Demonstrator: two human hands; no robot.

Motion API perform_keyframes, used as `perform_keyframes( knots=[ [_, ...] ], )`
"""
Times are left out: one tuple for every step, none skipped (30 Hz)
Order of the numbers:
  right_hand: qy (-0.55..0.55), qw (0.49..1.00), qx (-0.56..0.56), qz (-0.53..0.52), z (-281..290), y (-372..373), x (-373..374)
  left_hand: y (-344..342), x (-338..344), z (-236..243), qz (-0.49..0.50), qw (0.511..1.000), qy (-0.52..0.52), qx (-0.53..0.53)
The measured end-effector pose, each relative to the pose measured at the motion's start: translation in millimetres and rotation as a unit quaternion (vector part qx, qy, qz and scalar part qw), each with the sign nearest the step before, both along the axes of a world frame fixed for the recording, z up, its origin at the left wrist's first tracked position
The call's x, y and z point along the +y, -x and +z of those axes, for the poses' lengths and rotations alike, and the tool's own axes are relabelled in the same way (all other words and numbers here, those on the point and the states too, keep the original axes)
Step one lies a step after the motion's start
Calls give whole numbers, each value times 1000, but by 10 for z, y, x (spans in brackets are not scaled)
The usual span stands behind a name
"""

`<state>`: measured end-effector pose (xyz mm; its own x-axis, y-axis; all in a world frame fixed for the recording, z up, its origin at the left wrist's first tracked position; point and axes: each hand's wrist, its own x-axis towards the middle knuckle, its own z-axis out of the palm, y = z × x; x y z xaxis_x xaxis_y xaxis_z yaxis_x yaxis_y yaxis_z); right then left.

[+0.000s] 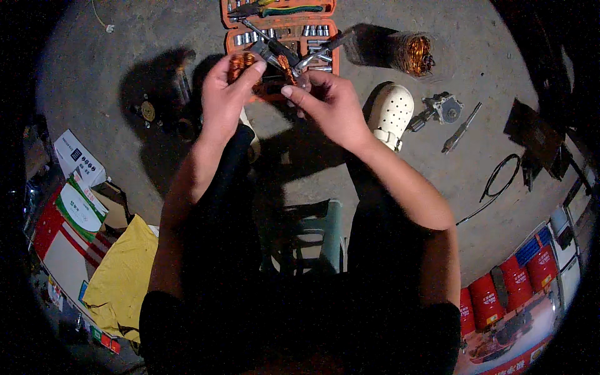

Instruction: The person sits on a low stool and disassembles a small motor or starter assembly using a hammer and screwdriver. They then separate copper windings from the component and manipulate the small parts with their hands.

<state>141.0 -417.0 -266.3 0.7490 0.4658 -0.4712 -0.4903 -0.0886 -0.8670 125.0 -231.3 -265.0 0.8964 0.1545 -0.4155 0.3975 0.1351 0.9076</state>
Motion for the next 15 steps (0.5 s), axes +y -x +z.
perform_keyframes(
  knots=[
    [-23, 999, 26, 1, 46, -15, -16, -3, 36, -31, -34, 986, -130, -103],
    [-28, 998, 58, 2, 83, -21, -25, -10, 38, 0, -72, 967, -190, -155],
    [-33, 996, 89, 2, 122, -23, -32, -40, 35, 95, -109, 940, -249, -206],
    [-38, 992, 120, 2, 160, -26, -39, -45, 31, 167, -145, 906, -305, -255],
    [-45, 992, 118, 10, 203, -35, -44, -19, 11, 204, -186, 906, -314, -215],
    [-53, 992, 115, 19, 250, -49, -53, -9, -1, 208, -196, 900, -322, -219],
    [-60, 991, 113, 27, 283, -54, -61, 4, -10, 205, -205, 894, -330, -223],
    [-63, 992, 102, 28, 302, -51, -70, 15, -15, 197, -214, 888, -337, -227],
    [-65, 993, 93, 28, 317, -45, -80, 22, -16, 176, -208, 889, -337, -228],
    [-67, 994, 84, 29, 330, -36, -91, 21, -27, 175, -205, 893, -319, -244],
    [-63, 995, 69, 25, 347, -20, -106, 16, -46, 176, -203, 895, -300, -260],
    [-60, 997, 54, 21, 363, -5, -124, 12, -65, 177, -200, 897, -282, -276],
    [-57, 997, 39, 16, 369, 1, -142, 32, -92, 191, -207, 921, -245, -221],
    [-46, 997, -59, 22, 314, -2, -158, 74, -126, 222, -213, 940, -206, -166],
    [-34, 987, -155, 30, 211, -5, -180, 118, -151, 246, -216, 956, -167, -109]
  ],
)
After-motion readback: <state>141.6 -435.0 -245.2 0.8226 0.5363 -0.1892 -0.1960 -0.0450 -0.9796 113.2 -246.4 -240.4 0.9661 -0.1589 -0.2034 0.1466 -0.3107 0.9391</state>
